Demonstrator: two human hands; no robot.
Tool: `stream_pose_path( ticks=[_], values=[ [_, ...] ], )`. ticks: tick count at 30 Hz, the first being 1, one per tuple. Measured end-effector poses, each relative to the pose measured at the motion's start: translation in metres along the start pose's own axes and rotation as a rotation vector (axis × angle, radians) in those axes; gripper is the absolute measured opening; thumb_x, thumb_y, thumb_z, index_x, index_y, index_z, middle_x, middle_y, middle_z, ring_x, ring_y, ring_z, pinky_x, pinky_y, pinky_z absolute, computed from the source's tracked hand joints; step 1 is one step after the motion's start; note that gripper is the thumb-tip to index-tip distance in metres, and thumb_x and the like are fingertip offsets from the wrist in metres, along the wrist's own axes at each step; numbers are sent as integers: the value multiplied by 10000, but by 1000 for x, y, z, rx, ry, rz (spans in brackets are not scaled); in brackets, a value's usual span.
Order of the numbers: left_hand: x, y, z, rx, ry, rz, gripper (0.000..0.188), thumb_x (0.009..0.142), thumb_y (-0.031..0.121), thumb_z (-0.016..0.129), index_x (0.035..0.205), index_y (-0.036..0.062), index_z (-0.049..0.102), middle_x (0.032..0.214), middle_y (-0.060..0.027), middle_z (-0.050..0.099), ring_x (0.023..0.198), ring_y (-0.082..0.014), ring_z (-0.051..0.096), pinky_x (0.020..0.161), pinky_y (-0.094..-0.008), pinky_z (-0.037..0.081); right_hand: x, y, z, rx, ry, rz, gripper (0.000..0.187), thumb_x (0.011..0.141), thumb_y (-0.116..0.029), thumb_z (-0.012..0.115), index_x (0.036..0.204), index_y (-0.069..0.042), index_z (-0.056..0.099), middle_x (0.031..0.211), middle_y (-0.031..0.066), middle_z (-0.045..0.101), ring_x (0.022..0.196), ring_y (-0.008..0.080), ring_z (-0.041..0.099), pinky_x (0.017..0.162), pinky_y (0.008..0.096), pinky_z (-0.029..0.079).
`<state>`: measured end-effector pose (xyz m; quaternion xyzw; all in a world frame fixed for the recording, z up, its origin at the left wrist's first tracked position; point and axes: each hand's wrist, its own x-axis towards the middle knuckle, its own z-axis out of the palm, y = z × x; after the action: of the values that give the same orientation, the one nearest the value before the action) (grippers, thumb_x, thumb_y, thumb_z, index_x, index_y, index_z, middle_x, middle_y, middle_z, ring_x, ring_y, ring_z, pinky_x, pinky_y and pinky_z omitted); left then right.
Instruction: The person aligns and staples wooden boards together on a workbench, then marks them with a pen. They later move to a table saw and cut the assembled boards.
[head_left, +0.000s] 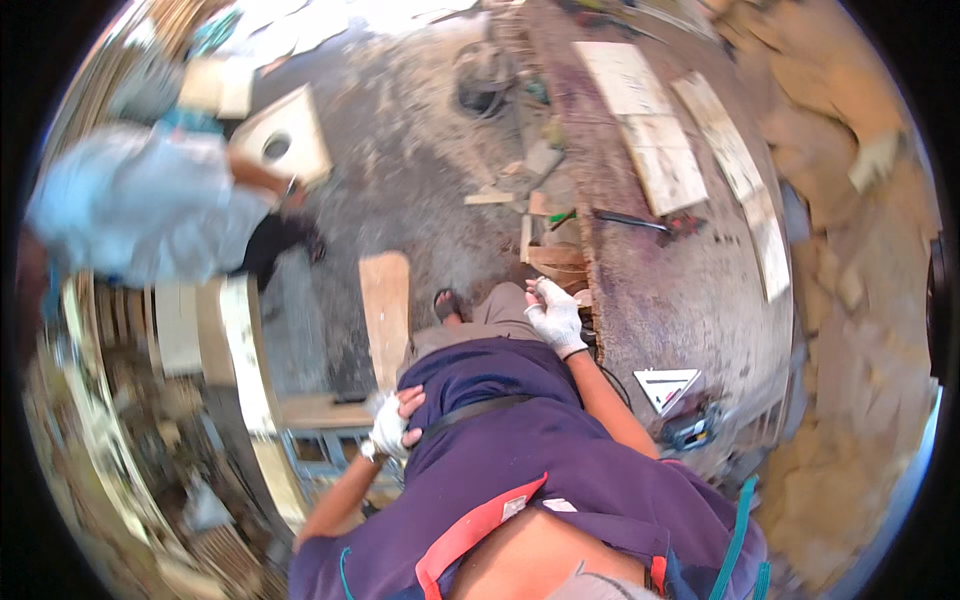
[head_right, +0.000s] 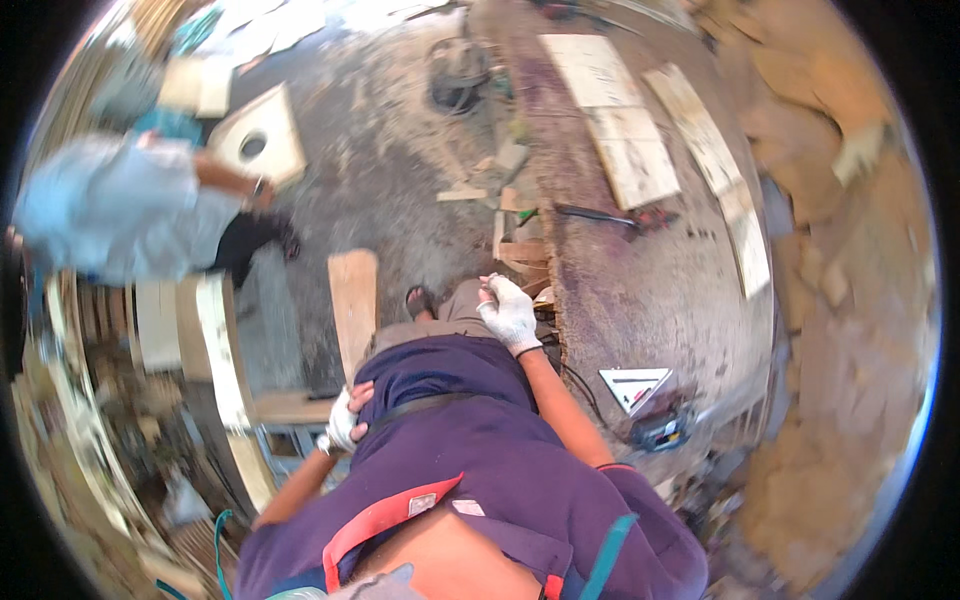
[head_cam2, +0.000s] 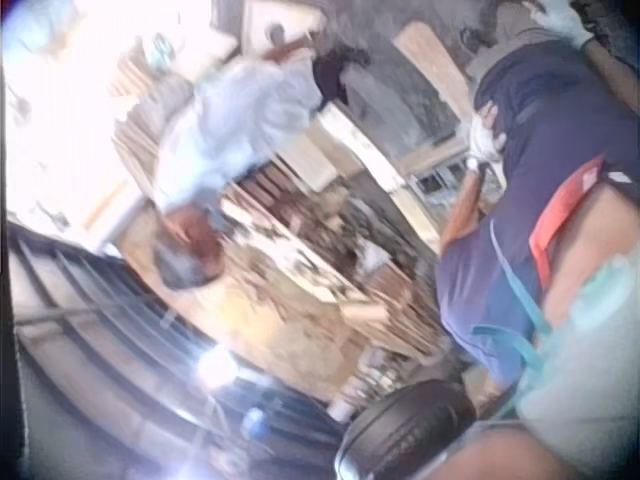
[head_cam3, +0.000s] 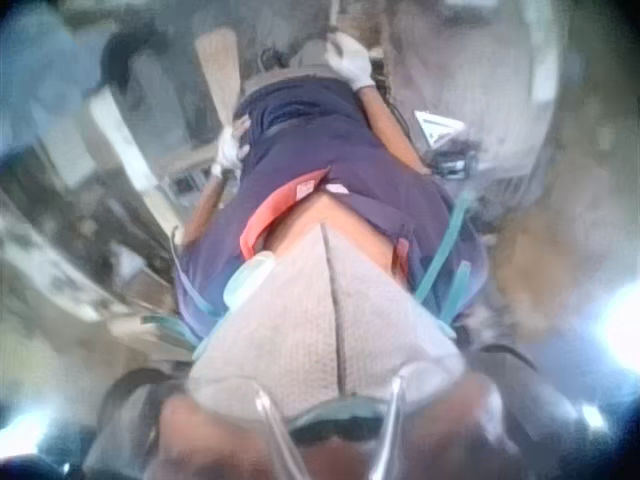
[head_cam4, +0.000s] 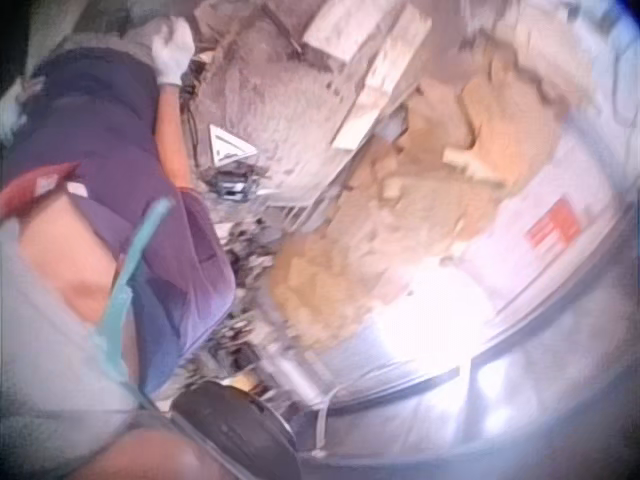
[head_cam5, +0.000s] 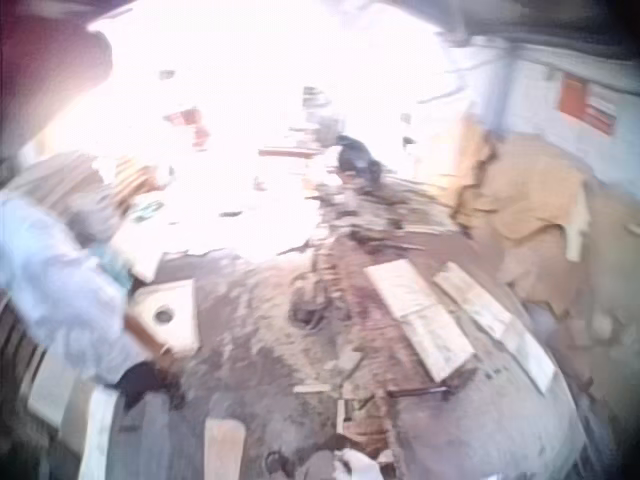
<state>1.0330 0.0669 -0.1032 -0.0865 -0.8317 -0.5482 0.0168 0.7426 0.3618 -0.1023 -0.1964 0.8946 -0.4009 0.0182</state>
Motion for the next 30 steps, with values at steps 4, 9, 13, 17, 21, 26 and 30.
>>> stream_pose_path(
  ticks=[4,9,13,17,21,26,30],
  values=[
    [31,-30,-30,-42,47,-53,741,938,620,492,1376,27,575,1381,-256,591,1245,-421,574,1065,-510,405,44,2,-8,-5,101,201,309,857,-129,706,1149,-30,677,995,168,723,899,321,723,796,405,572],
    [77,-68,-61,-53,42,-83,725,978,619,429,1430,62,530,1412,-251,578,1282,-414,562,1076,-524,387,96,44,-26,125,388,539,387,911,-188,696,1258,-30,631,968,121,712,864,232,702,800,368,561],
    [127,-102,-80,-57,24,-151,773,960,667,403,1424,65,547,1423,-224,582,1303,-380,555,1100,-504,369,151,114,-61,85,714,735,465,936,-158,694,1341,21,550,952,83,676,829,158,634,786,299,523],
    [200,-124,-114,40,-28,-326,805,945,705,404,1412,69,561,1352,-211,622,1273,-370,572,1090,-471,388,203,184,-115,-19,773,1048,649,832,-423,746,1268,26,572,1023,230,711,978,363,695,883,449,528],
    [310,-124,-148,858,-163,225,785,839,402,715,1505,96,436,1354,-186,581,1172,-371,597,1030,-494,448,249,219,-142,-306,747,1291,689,804,-501,735,1251,1,584,1189,265,660,1103,402,652,954,475,515],
    [474,-105,-201,936,-652,-444,819,772,312,818,1480,83,477,1277,-193,606,1176,-378,586,972,-498,465,280,240,-164,-436,655,1447,766,775,-541,731,1311,-25,544,1278,251,604,1202,418,588,996,504,495],
    [593,-101,-178,730,-209,-225,748,852,318,783,1484,55,480,1252,-204,646,1155,-373,614,960,-445,487,275,259,-186,-337,633,1485,751,776,-542,709,1280,-4,566,1247,276,641,1152,439,632,966,503,514]
  ],
)
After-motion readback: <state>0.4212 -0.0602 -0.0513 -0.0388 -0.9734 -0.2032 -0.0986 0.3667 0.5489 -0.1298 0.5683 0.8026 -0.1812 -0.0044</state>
